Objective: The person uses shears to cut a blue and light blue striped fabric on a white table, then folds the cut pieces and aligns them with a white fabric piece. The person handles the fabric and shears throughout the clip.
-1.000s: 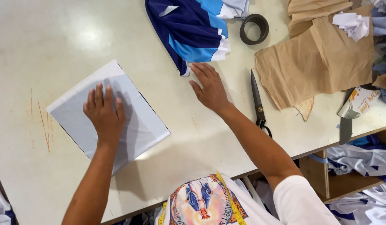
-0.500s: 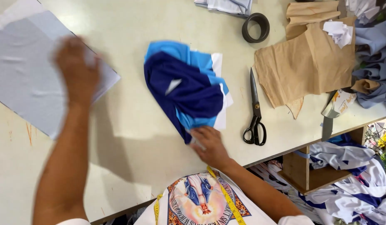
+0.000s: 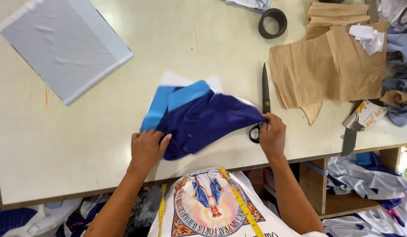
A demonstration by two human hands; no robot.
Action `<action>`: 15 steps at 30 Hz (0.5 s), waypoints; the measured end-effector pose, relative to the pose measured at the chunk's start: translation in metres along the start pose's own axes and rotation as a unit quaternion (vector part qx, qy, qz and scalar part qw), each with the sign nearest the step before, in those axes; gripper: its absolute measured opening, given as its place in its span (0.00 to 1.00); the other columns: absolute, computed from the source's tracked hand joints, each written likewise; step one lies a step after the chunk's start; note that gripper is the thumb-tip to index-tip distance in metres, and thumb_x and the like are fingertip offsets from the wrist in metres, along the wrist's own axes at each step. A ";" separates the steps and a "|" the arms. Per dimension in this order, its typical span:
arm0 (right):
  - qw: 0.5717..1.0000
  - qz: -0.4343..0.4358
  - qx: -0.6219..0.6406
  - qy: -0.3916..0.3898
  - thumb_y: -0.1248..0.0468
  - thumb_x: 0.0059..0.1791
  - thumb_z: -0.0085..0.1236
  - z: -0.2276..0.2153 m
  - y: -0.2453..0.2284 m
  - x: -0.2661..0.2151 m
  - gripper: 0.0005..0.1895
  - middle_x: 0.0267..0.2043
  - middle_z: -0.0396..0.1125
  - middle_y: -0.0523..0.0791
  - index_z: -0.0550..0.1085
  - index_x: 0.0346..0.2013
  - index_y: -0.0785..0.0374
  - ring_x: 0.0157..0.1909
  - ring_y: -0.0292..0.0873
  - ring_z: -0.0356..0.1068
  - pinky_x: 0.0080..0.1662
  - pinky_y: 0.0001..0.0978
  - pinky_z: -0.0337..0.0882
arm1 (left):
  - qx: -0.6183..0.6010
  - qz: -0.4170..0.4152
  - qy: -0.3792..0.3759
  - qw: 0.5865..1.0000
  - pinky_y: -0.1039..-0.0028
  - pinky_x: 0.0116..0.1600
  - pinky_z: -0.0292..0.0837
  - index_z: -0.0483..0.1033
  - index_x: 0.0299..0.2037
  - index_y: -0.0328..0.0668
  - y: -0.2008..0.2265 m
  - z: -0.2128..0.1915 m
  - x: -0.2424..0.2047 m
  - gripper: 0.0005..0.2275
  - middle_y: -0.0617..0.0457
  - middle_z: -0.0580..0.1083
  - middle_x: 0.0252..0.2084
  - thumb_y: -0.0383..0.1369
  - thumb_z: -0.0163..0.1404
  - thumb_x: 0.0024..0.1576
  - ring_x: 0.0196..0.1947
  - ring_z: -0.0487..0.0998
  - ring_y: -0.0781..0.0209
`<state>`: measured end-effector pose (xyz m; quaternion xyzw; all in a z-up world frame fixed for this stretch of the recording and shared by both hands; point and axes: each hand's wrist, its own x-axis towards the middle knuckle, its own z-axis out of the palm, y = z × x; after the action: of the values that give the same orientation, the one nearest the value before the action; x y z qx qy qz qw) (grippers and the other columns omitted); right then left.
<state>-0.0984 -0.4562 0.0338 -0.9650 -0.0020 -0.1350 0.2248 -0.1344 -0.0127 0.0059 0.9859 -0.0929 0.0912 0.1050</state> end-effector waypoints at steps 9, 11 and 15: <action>0.863 0.171 0.475 0.002 0.72 0.61 0.48 -0.083 -0.045 0.017 0.07 0.35 0.71 0.42 0.75 0.49 0.63 0.36 0.31 0.66 0.43 0.24 0.73 | -0.080 -0.068 0.118 0.987 0.63 0.39 0.71 0.82 0.55 0.50 0.070 -0.004 0.023 0.14 0.52 0.79 0.41 0.45 0.52 0.66 0.37 0.81 0.51; 0.815 0.223 0.535 -0.003 0.72 0.57 0.48 -0.107 -0.071 0.020 0.10 0.31 0.73 0.44 0.78 0.44 0.63 0.32 0.33 0.71 0.39 0.25 0.77 | -0.043 -0.060 0.067 0.995 0.59 0.43 0.69 0.75 0.62 0.48 0.083 0.021 0.029 0.25 0.48 0.74 0.50 0.50 0.57 0.59 0.45 0.77 0.48; 0.615 0.395 0.656 0.189 0.46 0.50 0.61 -0.119 0.011 0.022 0.11 0.32 0.74 0.35 0.77 0.38 0.45 0.31 0.34 0.73 0.26 0.16 0.58 | -0.025 -0.073 0.087 0.993 0.54 0.46 0.71 0.79 0.57 0.51 0.069 0.011 0.023 0.22 0.50 0.73 0.52 0.49 0.60 0.56 0.49 0.76 0.45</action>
<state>-0.1074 -0.5196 0.1375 -0.4207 0.3334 -0.1753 0.8253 -0.1240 -0.0858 0.0131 0.9755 -0.0138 0.1660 0.1438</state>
